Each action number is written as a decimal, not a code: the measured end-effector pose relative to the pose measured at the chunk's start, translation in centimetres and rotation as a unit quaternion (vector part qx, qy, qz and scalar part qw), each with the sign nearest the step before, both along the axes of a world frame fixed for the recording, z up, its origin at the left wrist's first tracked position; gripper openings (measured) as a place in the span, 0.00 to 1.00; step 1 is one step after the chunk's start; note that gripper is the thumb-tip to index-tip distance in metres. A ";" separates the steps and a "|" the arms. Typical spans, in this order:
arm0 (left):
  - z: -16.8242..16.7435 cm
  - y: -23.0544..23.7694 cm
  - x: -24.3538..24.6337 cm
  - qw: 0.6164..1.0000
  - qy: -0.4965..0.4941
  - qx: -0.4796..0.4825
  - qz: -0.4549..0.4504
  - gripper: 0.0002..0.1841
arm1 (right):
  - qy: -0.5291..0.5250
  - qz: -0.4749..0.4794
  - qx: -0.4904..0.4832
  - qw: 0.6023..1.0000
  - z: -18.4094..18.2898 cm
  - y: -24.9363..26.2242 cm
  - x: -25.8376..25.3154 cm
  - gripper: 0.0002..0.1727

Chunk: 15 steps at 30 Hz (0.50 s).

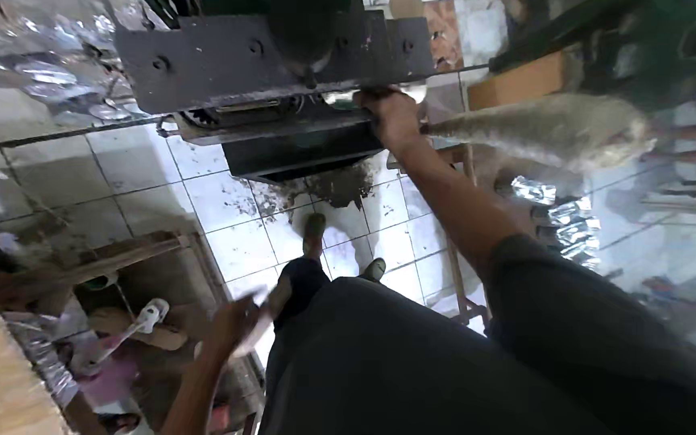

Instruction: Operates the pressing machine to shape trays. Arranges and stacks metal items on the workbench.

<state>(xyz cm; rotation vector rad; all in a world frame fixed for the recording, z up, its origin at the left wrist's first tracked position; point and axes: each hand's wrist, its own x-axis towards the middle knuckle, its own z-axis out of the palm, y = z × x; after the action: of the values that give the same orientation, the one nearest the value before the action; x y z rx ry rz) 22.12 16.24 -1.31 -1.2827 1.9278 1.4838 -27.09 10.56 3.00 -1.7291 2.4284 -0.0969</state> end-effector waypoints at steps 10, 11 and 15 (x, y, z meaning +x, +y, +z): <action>-3.3 4.9 2.2 0.972 0.013 0.102 0.211 0.18 | -0.029 0.024 -0.001 0.999 -1.3 0.2 2.4 0.34; -3.7 4.9 2.2 0.973 0.000 0.096 0.210 0.20 | 0.000 0.008 -0.001 1.000 -2.2 -0.5 4.6 0.37; -4.8 5.2 2.1 0.981 0.006 0.090 0.171 0.25 | -0.015 0.019 -0.030 0.999 -3.8 -7.5 17.7 0.34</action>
<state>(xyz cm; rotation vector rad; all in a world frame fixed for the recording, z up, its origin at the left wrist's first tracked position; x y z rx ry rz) 24.17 21.43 -6.09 -1.5775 1.5910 1.7862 -9.35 3.03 -0.75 -1.7852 2.3937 -0.1897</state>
